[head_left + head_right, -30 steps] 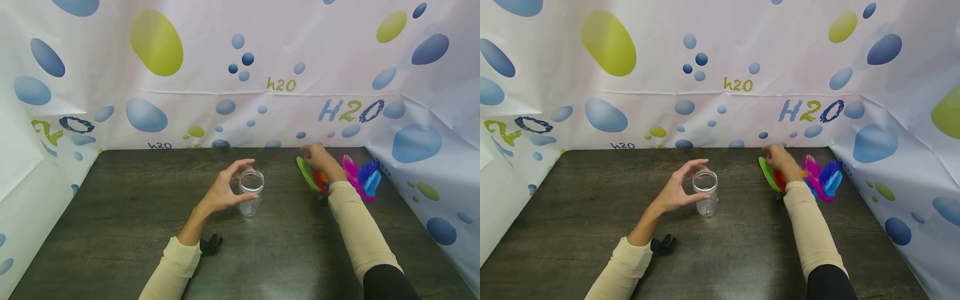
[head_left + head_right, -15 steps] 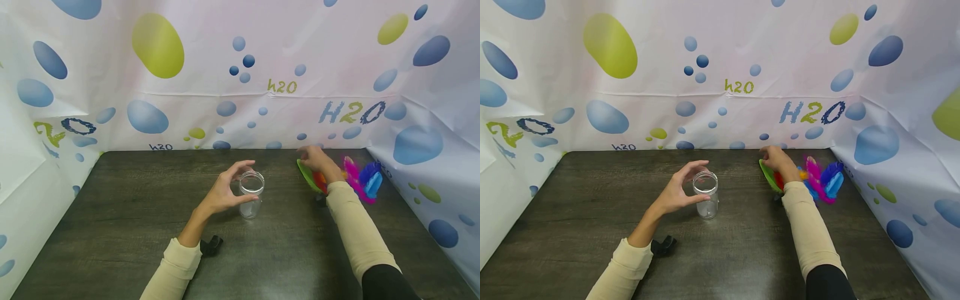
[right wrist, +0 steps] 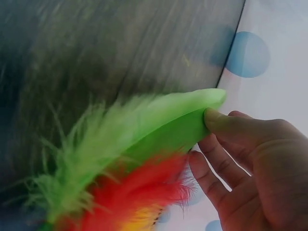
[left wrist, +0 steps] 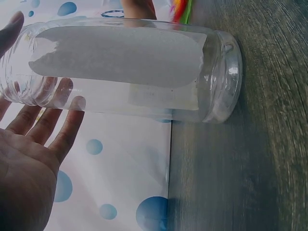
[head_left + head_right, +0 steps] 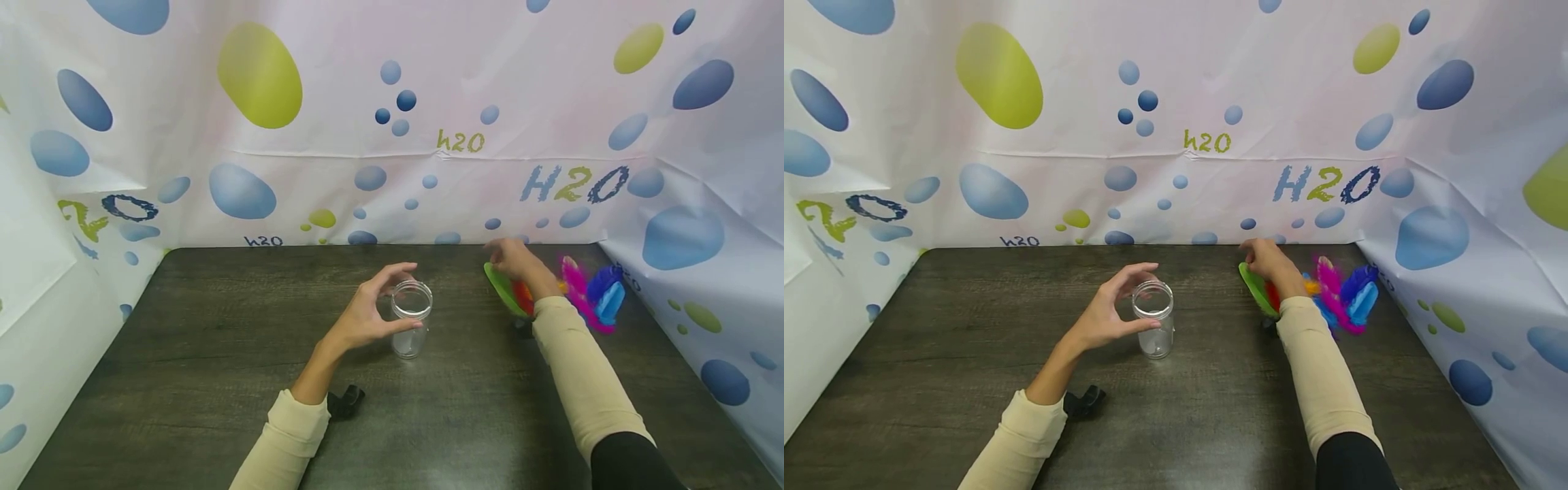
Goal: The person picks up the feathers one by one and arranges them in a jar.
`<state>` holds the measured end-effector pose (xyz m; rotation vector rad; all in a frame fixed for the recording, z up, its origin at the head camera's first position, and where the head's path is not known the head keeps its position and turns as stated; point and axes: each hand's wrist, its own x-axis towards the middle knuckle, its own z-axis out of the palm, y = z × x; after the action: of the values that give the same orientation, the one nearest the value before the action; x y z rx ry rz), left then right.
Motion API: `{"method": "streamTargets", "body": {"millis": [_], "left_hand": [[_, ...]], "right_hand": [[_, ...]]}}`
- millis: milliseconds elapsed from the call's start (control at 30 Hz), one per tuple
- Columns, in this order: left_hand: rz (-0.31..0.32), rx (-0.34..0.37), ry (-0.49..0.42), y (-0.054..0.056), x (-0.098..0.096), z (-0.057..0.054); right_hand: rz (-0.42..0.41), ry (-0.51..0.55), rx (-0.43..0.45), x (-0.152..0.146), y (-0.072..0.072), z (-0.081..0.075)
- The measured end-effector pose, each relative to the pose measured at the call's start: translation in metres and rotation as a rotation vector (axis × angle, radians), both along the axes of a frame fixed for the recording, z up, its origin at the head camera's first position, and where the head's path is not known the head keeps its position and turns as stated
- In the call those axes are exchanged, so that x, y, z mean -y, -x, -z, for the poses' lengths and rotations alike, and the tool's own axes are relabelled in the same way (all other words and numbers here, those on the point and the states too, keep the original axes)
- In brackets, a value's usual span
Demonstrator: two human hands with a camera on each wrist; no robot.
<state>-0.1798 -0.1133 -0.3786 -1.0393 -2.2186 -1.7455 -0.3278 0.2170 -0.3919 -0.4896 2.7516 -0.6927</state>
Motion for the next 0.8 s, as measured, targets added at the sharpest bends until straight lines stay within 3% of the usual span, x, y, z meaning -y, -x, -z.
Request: {"method": "streamTargets", "body": {"millis": [800], "left_hand": [[0.015,-0.002,0.023,0.002,0.001,-0.001]], "right_hand": [[0.058,0.067,-0.086,0.002,-0.001,-0.041]]}}
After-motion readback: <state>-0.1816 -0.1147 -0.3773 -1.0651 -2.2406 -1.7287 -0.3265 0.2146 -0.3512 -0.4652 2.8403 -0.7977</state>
